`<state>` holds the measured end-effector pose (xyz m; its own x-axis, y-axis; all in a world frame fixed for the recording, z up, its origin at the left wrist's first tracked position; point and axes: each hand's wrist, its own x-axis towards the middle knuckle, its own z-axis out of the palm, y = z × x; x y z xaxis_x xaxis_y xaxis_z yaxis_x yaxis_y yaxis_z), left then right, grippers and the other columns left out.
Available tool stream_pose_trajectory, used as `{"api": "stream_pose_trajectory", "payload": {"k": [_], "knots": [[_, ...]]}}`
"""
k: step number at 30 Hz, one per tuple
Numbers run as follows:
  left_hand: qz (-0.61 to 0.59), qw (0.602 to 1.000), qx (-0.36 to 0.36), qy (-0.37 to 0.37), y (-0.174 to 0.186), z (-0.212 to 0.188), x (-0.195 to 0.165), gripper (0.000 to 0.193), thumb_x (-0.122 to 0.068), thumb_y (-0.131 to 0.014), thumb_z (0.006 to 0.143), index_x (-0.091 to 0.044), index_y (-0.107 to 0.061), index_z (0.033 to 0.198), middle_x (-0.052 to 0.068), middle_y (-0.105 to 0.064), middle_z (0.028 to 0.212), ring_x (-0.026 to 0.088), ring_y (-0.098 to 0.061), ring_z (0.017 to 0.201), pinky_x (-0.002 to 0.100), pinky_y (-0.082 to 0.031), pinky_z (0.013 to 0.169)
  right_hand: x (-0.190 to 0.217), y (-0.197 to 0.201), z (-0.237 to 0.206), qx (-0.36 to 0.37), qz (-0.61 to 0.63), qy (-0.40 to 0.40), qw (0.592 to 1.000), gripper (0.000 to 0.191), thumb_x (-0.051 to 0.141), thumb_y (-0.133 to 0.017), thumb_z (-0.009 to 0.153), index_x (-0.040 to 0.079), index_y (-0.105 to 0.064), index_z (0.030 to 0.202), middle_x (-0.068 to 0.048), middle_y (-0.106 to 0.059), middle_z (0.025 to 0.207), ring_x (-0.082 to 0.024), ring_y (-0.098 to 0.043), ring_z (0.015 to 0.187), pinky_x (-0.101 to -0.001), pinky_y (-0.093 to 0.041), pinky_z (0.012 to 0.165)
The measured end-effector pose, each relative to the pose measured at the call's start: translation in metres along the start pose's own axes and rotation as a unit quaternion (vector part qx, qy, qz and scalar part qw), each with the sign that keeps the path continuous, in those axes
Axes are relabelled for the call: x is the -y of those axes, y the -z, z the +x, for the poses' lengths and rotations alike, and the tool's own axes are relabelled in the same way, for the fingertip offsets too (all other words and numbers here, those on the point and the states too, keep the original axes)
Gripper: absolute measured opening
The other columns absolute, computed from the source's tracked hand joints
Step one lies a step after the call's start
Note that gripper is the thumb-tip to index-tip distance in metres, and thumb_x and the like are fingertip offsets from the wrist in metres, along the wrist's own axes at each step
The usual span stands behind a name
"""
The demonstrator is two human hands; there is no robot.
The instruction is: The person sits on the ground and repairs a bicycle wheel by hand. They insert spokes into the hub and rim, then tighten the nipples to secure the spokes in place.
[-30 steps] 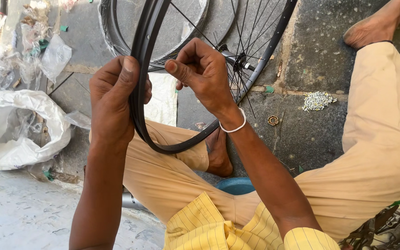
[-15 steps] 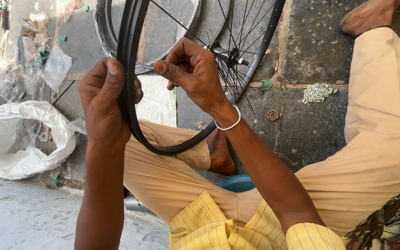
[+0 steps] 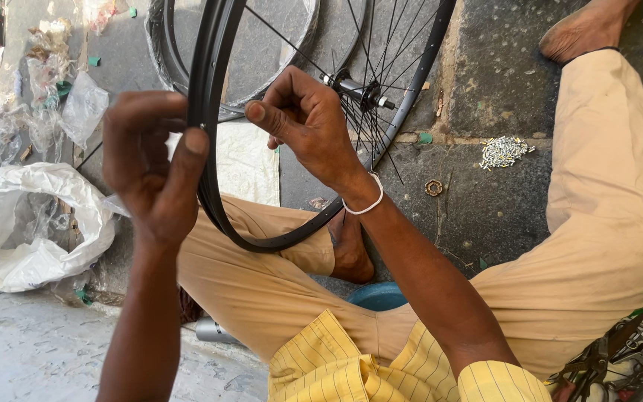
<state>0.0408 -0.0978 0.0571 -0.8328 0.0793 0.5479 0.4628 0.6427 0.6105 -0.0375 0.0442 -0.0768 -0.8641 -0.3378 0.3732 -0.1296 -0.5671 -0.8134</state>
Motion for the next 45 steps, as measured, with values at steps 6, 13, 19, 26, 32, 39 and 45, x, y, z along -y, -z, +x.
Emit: {"api": "stream_pose_trajectory", "payload": {"k": [6, 13, 19, 26, 32, 39, 45], "knots": [[0.316, 0.896, 0.233, -0.209, 0.046, 0.038, -0.023, 0.02, -0.003, -0.082, 0.084, -0.005, -0.07, 0.1, 0.011, -0.063, 0.095, 0.024, -0.057, 0.087, 0.036, -0.046, 0.072, 0.005, 0.004, 0.0, 0.002, -0.002, -0.017, 1.0, 0.041, 0.049, -0.074, 0.095, 0.011, -0.06, 0.091, 0.003, -0.059, 0.075, -0.003, -0.06, 0.064, -0.0197, -0.058, 0.058], [0.352, 0.874, 0.291, -0.166, 0.029, 0.056, -0.038, 0.024, 0.004, -0.075, 0.082, -0.003, -0.067, 0.103, 0.01, -0.057, 0.099, 0.025, -0.051, 0.095, 0.036, -0.046, 0.079, 0.007, 0.006, 0.0, -0.004, -0.008, -0.018, 1.0, 0.043, 0.051, -0.073, 0.094, 0.011, -0.059, 0.091, 0.004, -0.057, 0.073, -0.002, -0.058, 0.064, -0.019, -0.058, 0.057], [0.335, 0.892, 0.274, -0.13, 0.029, 0.049, -0.038, 0.014, 0.001, -0.074, 0.088, 0.0, -0.065, 0.098, 0.011, -0.054, 0.094, 0.026, -0.048, 0.093, 0.039, -0.044, 0.076, 0.01, 0.007, 0.001, 0.0, 0.002, -0.018, 1.0, 0.042, 0.05, -0.074, 0.095, 0.01, -0.059, 0.091, 0.004, -0.057, 0.074, -0.003, -0.059, 0.064, -0.0194, -0.058, 0.058], [-0.253, 0.94, 0.05, 0.222, 0.008, 0.021, -0.007, 0.016, 0.001, -0.065, 0.102, -0.003, -0.059, 0.116, 0.011, -0.069, 0.107, 0.016, -0.071, 0.094, 0.03, -0.061, 0.08, 0.011, 0.006, -0.008, -0.007, 0.108, -0.039, 0.993, 0.032, 0.038, -0.066, 0.105, 0.008, -0.056, 0.105, 0.003, -0.057, 0.081, -0.005, -0.057, 0.065, -0.0231, -0.056, 0.062], [-0.689, 0.677, 0.089, 0.245, -0.057, -0.006, 0.042, 0.042, -0.005, -0.077, 0.093, -0.007, -0.047, 0.123, 0.011, -0.064, 0.086, 0.022, -0.063, 0.06, 0.032, -0.047, 0.055, 0.021, 0.008, -0.015, -0.036, 0.116, -0.041, 0.992, 0.025, 0.025, -0.061, 0.11, 0.005, -0.051, 0.119, -0.003, -0.066, 0.092, -0.006, -0.058, 0.075, -0.0193, -0.048, 0.067], [-0.708, 0.671, 0.106, 0.192, -0.067, -0.001, 0.042, 0.042, -0.016, -0.072, 0.092, -0.01, -0.044, 0.123, 0.009, -0.053, 0.07, 0.022, -0.047, 0.045, 0.03, -0.039, 0.045, 0.022, 0.01, -0.017, -0.051, 0.128, -0.058, 0.989, 0.024, 0.022, -0.059, 0.108, 0.003, -0.051, 0.12, -0.005, -0.072, 0.1, -0.006, -0.067, 0.088, -0.0197, -0.053, 0.076], [-0.726, 0.653, 0.089, 0.196, -0.073, -0.01, 0.046, 0.03, -0.013, -0.068, 0.106, -0.007, -0.044, 0.123, 0.006, -0.053, 0.065, 0.013, -0.047, 0.044, 0.024, -0.034, 0.043, 0.019, 0.01, -0.021, -0.049, 0.145, -0.045, 0.987, 0.024, 0.022, -0.062, 0.111, 0.004, -0.051, 0.122, -0.003, -0.067, 0.105, -0.005, -0.061, 0.096, -0.0194, -0.05, 0.086]]}}
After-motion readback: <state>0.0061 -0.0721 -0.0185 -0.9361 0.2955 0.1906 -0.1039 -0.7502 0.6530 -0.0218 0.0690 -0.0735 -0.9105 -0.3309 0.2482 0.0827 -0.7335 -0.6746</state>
